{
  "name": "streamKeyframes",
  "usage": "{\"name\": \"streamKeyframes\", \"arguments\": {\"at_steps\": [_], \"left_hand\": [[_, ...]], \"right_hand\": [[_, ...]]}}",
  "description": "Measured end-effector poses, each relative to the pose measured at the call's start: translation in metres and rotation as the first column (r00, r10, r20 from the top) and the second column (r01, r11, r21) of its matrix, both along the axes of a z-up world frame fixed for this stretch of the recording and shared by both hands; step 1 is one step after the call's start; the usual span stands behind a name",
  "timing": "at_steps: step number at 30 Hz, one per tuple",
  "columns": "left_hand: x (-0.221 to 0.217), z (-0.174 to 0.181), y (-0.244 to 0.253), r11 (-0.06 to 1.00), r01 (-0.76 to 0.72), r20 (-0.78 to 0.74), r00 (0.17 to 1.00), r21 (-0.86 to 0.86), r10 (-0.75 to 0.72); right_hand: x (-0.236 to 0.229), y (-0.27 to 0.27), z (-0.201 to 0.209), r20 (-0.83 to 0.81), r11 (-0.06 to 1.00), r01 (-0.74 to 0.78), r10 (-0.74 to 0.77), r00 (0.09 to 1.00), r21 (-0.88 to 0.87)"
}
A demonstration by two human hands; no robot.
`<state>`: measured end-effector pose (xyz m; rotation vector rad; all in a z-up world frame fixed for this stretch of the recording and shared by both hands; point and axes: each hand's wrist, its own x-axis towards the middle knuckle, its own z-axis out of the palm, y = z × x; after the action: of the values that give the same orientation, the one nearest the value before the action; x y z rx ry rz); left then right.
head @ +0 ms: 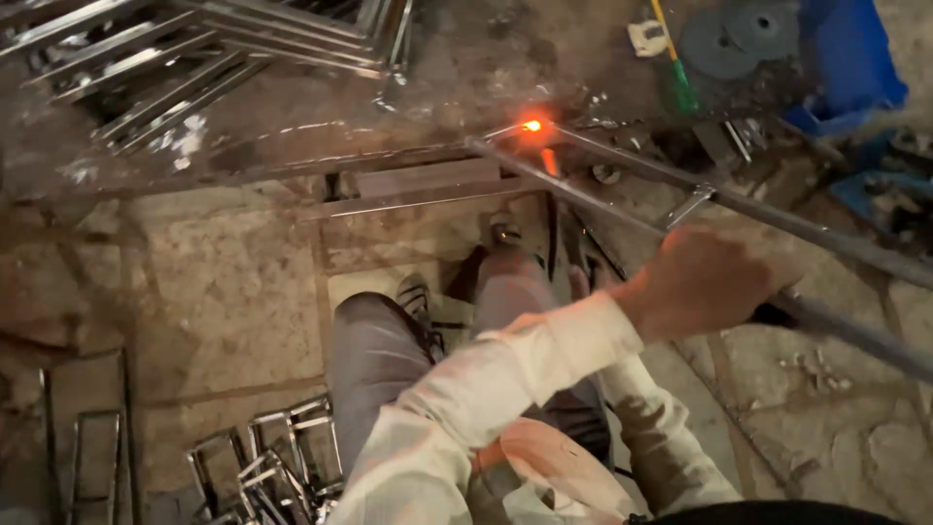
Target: Welding metal components to assemble furniture frames in a workshop.
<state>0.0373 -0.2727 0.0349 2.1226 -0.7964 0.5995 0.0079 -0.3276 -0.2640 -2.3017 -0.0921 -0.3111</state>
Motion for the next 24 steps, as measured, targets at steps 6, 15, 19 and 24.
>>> {"name": "streamKeyframes", "arguments": {"at_steps": [6, 15, 19, 24], "left_hand": [[0.053, 0.076, 0.115, 0.983, -0.062, 0.279, 0.954, -0.173, 0.110], [-0.140, 0.081, 0.433, 0.540, -0.676, -0.015, 0.631, -0.502, 0.776], [-0.288, -0.001, 0.511, 0.060, -0.689, -0.250, 0.341, -0.722, 0.906], [-0.462, -0.185, 0.562, -0.532, -0.370, -0.584, 0.036, -0.762, 0.811]], "right_hand": [[-0.019, -0.023, 0.069, -0.298, 0.931, -0.076, 0.190, 0.935, 0.356], [0.011, -0.062, 0.021, -0.148, 0.975, -0.099, 0.130, 0.981, 0.199], [0.034, -0.057, 0.018, -0.235, 0.933, -0.138, 0.224, 0.946, 0.332], [0.045, -0.108, -0.016, -0.260, 0.884, -0.422, 0.464, 0.847, 0.201]]}}
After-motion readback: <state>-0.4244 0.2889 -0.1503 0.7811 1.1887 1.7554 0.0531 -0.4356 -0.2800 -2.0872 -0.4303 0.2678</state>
